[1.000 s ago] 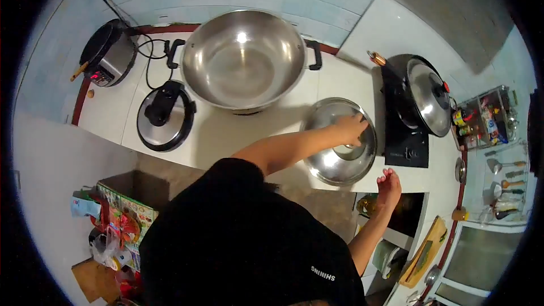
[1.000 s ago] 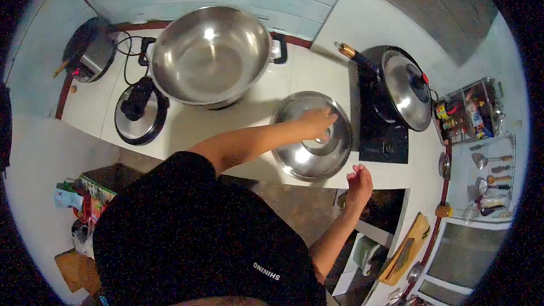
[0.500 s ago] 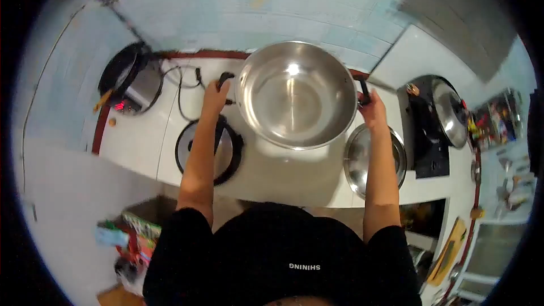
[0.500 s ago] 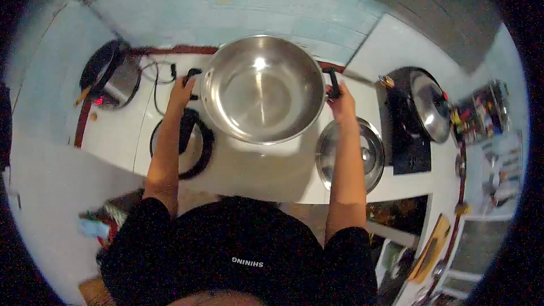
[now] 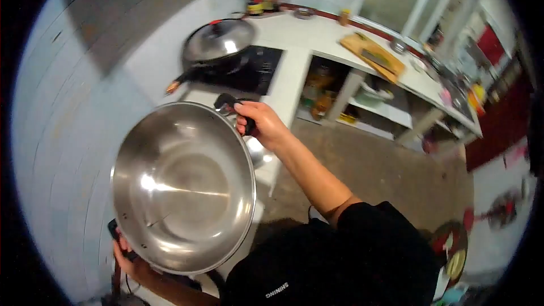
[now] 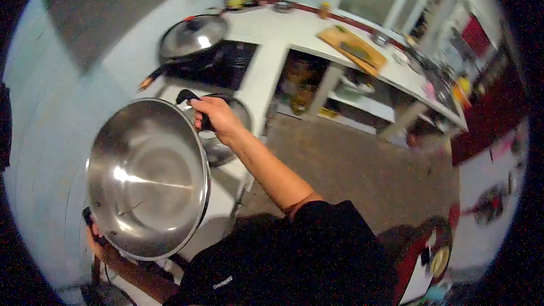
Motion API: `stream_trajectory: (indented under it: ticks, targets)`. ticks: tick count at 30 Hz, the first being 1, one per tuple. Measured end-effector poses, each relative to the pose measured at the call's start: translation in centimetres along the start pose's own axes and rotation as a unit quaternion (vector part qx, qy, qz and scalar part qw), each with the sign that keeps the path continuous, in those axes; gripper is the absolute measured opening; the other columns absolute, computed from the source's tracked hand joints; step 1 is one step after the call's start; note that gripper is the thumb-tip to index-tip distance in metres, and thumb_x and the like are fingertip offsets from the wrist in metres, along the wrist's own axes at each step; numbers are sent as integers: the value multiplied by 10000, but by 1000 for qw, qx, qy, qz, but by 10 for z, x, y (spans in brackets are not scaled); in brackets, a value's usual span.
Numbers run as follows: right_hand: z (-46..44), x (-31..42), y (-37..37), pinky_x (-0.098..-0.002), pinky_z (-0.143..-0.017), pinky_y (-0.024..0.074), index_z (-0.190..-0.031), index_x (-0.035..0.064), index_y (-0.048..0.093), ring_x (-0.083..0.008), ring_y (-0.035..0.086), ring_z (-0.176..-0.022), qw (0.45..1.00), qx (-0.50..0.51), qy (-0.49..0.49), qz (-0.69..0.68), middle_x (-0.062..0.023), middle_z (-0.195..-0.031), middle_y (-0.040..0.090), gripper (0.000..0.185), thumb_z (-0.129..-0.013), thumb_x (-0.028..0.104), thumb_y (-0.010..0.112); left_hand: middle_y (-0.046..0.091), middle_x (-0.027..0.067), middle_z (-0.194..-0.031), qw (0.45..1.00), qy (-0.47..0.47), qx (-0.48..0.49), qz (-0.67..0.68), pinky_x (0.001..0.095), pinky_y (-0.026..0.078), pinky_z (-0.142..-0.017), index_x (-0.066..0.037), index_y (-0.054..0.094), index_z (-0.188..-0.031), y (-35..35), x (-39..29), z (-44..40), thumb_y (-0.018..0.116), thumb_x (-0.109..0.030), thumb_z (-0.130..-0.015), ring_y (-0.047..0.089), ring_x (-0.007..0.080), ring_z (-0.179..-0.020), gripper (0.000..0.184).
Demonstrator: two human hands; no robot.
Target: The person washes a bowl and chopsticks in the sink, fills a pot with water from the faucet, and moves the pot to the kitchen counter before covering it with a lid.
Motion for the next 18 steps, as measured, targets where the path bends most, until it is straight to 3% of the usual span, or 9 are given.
stream_trajectory:
  ticks: [2, 4, 6, 7, 8, 10, 14, 15, 18]
  targets:
    - [37, 44, -45, -236, -542, 381, -982, -13, 543, -110, 454, -554, 997, -54, -49, -17, 8, -612, 446, 239, -853, 187, 523, 382, -40, -688, 988, 24, -153, 21, 277, 379, -774, -54, 446, -1089, 74, 33, -29, 405, -216, -913, 447, 120, -711, 243]
    - [85, 80, -95, -224, -542, 367, -991, -15, 541, -100, 443, -556, 990, -111, -88, -1, 11, -615, 435, 238, -844, 171, 521, 415, -31, -694, 998, -24, 4, 62, 293, 363, -820, -57, 488, -980, 121, 75, -56, 435, -212, -903, 452, 119, -741, 181]
    - [151, 104, -138, -219, -539, 362, -969, -8, 541, -96, 443, -555, 975, -167, -143, 2, 12, -616, 431, 219, -845, 171, 521, 297, -26, -668, 989, 29, -141, -16, 213, 327, -656, 15, 404, -1173, 157, 110, -56, 412, -186, -912, 303, 72, -601, 330]
    - [186, 121, -169, -208, -535, 354, -944, 1, 538, -91, 444, -560, 968, -162, -191, 6, 14, -622, 427, 197, -845, 170, 520, 291, -27, -667, 995, 8, -100, -19, 210, 321, -645, 19, 413, -1160, 184, 141, -57, 413, -183, -912, 301, 73, -596, 320]
    - [212, 136, -195, -224, -527, 377, -765, 49, 484, -97, 461, -547, 957, -198, -212, -8, 3, -618, 453, 122, -828, 141, 531, 285, -28, -666, 998, -14, -62, -21, 206, 315, -633, 23, 422, -1146, 207, 168, -66, 414, -180, -911, 299, 74, -592, 310]
    - [275, 172, -248, -220, -535, 374, -762, 42, 480, -96, 441, -540, 940, -223, -258, -17, 1, -619, 445, 123, -834, 134, 522, 298, -31, -654, 995, -41, -93, -23, 197, 312, -600, 39, 457, -1098, 272, 234, -67, 415, -181, -911, 313, 70, -584, 292]
    - [415, 237, -350, -221, -528, 364, -761, 45, 482, -90, 435, -545, 879, -369, -300, 15, 11, -624, 435, 118, -835, 128, 521, 342, -29, -658, 975, -190, 83, 83, 204, 328, -584, -1, 481, -941, 372, 391, -74, 441, -162, -889, 339, 69, -593, 173]
    - [450, 252, -373, -219, -526, 361, -766, 45, 485, -88, 437, -548, 858, -401, -319, 27, 13, -627, 436, 113, -834, 127, 523, 358, -20, -668, 975, -215, 55, 18, 203, 333, -593, -4, 474, -917, 400, 430, -71, 447, -150, -880, 345, 76, -600, 153]
    - [554, 291, -431, -214, -513, 347, -781, 40, 491, -86, 434, -546, 804, -455, -381, 28, 21, -624, 423, 108, -839, 126, 520, 372, -8, -674, 929, -328, 123, 121, 196, 317, -577, 40, 463, -979, 471, 550, -59, 477, -115, -867, 350, 91, -618, 192]
Point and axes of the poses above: each hand's wrist, its own z-axis away from the middle knuckle, its own y-axis out of the palm, x = y × z, the point moved 4 cm from there along -z, towards the middle knuckle
